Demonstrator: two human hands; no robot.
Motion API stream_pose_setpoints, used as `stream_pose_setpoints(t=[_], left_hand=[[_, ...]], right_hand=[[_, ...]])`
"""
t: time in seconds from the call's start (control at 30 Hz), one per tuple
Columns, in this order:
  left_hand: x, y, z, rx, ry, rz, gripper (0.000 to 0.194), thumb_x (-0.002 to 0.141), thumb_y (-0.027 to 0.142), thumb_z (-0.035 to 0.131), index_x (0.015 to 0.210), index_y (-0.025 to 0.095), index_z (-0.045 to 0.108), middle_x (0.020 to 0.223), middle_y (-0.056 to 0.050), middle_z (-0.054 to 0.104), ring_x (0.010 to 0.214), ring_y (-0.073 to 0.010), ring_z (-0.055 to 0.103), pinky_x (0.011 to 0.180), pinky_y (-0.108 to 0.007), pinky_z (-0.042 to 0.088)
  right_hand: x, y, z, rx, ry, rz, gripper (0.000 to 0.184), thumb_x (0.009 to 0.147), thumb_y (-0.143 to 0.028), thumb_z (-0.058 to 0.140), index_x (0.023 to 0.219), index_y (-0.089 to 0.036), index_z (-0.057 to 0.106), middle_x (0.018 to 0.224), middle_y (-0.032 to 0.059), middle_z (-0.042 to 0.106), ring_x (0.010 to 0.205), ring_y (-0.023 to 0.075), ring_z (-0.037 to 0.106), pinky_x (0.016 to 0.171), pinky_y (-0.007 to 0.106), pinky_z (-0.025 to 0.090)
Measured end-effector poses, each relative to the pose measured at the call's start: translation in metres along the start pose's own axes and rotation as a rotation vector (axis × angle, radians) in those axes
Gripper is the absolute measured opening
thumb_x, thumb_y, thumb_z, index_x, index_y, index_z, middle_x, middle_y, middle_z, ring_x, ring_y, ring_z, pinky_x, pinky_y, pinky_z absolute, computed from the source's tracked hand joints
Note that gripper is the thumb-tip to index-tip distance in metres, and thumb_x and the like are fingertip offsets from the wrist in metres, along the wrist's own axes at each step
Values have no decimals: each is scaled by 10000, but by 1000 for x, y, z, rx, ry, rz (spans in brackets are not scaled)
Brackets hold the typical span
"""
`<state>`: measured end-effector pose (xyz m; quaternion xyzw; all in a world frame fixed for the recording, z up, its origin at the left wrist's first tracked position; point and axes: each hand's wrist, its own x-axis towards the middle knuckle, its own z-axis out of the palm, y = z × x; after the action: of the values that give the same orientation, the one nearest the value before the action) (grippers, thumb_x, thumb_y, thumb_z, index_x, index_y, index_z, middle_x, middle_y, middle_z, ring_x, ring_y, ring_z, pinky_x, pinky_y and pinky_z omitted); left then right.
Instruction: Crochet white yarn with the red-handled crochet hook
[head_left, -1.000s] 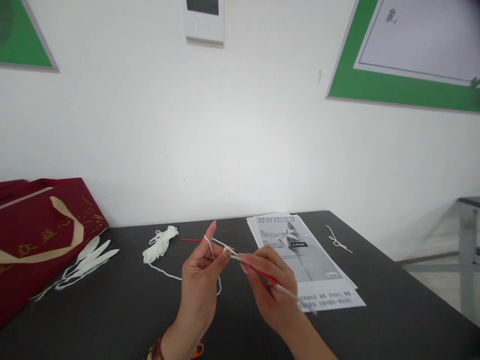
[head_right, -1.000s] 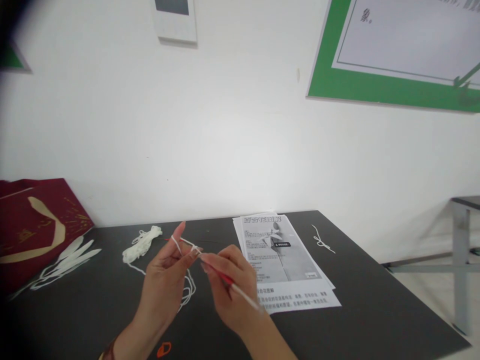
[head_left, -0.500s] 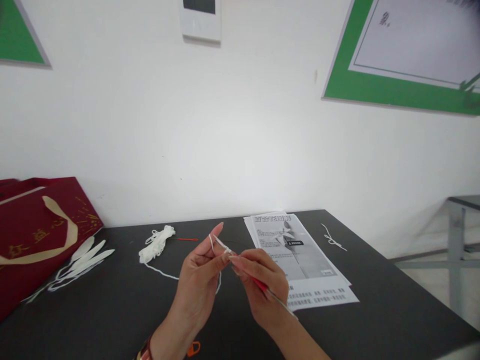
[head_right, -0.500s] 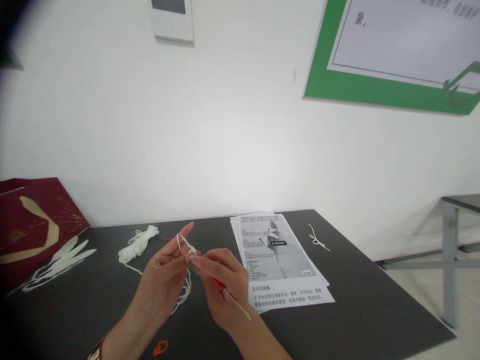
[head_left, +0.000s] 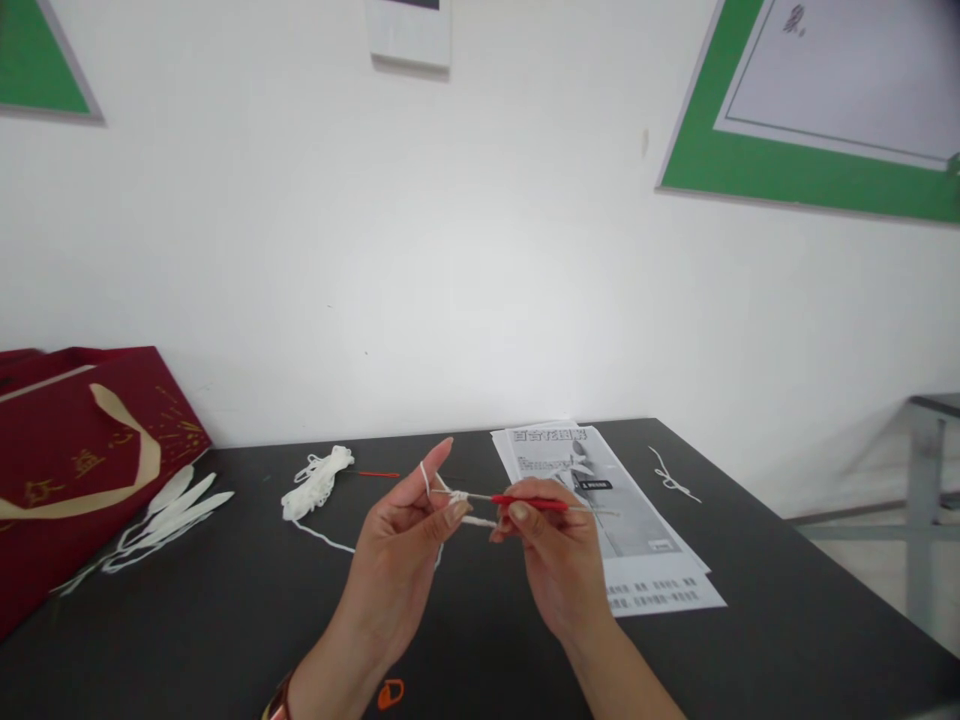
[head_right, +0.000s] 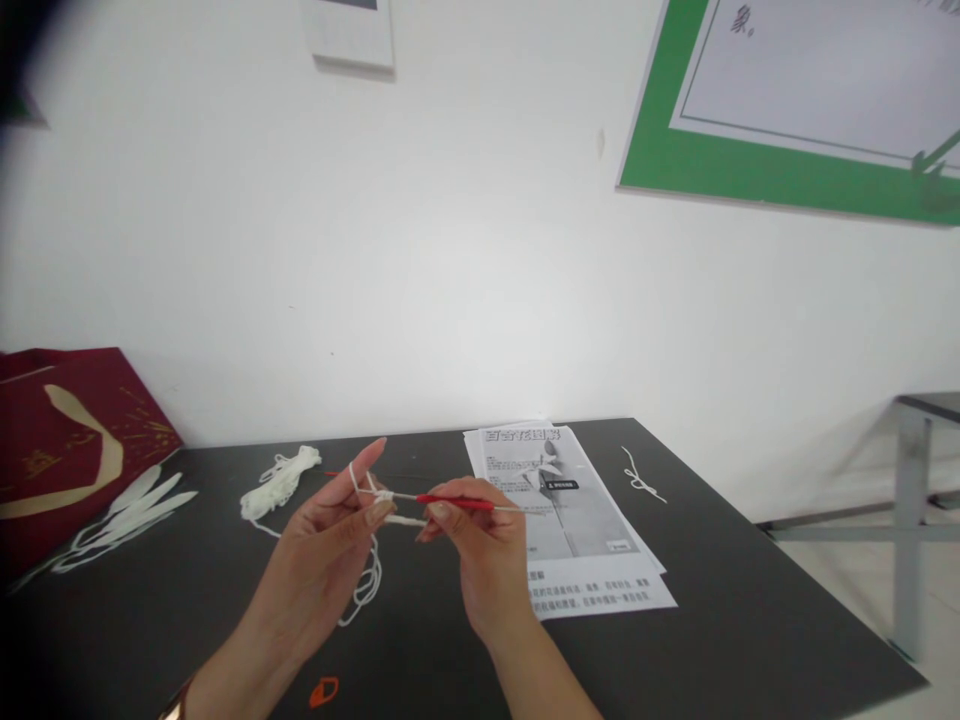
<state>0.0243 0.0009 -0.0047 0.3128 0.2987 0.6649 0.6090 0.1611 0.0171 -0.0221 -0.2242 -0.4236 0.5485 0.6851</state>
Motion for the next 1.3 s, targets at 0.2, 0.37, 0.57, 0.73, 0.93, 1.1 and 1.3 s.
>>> stream_pose_setpoints(t=[0.2,0.37,0.57,0.73,0.93,1.1,1.3], left_hand=[[-1,2,1,22,23,2,492,663,152,784,1132,270,689,678,35,533,636,-55,459,670,-154,428],[-1,4,2,52,16,24,485,663,166,787,1123,286,693,682,36,513,627,-56,445,638,-148,419],[-4,5,2,67,-15,34,489,670,170,780,1135,294,687,684,37,496,636,-62,451,623,-156,413],[-2,6,1,83,-46,43,499,678,163,772,1152,287,676,681,37,495,649,-74,451,642,-173,416],[-1,7,-3,83,-89,27,526,671,159,776,1172,274,666,670,34,501,652,-84,452,653,-194,411],[0,9,-6,75,-138,6,555,670,134,773,1195,264,652,672,31,504,658,-89,458,661,-205,405],[0,11,-5,45,-148,-40,549,668,115,761,1190,252,655,666,32,503,641,-89,446,645,-218,401]], right_hand=[[2,-5,-4,14,-7,-24,79,709,-188,773,777,-203,735,689,-10,688,532,106,613,501,227,551],[3,-9,-7,55,-13,-36,87,708,-179,774,779,-211,736,715,-8,687,554,102,600,492,218,554],[4,-12,-8,55,0,-43,79,702,-202,782,764,-213,733,726,0,675,560,109,579,482,235,562],[4,-13,-9,55,-17,-52,66,718,-204,772,772,-215,735,715,-4,671,562,103,575,483,225,565],[6,-18,-11,27,-56,-76,54,716,-221,773,754,-214,736,698,-7,646,544,103,576,466,228,566],[7,-21,-14,0,-107,-100,46,724,-211,766,756,-216,734,690,-8,647,504,96,586,452,223,555],[9,-25,-13,10,-129,-122,67,695,-194,790,732,-217,738,667,-15,630,495,97,589,435,221,560]])
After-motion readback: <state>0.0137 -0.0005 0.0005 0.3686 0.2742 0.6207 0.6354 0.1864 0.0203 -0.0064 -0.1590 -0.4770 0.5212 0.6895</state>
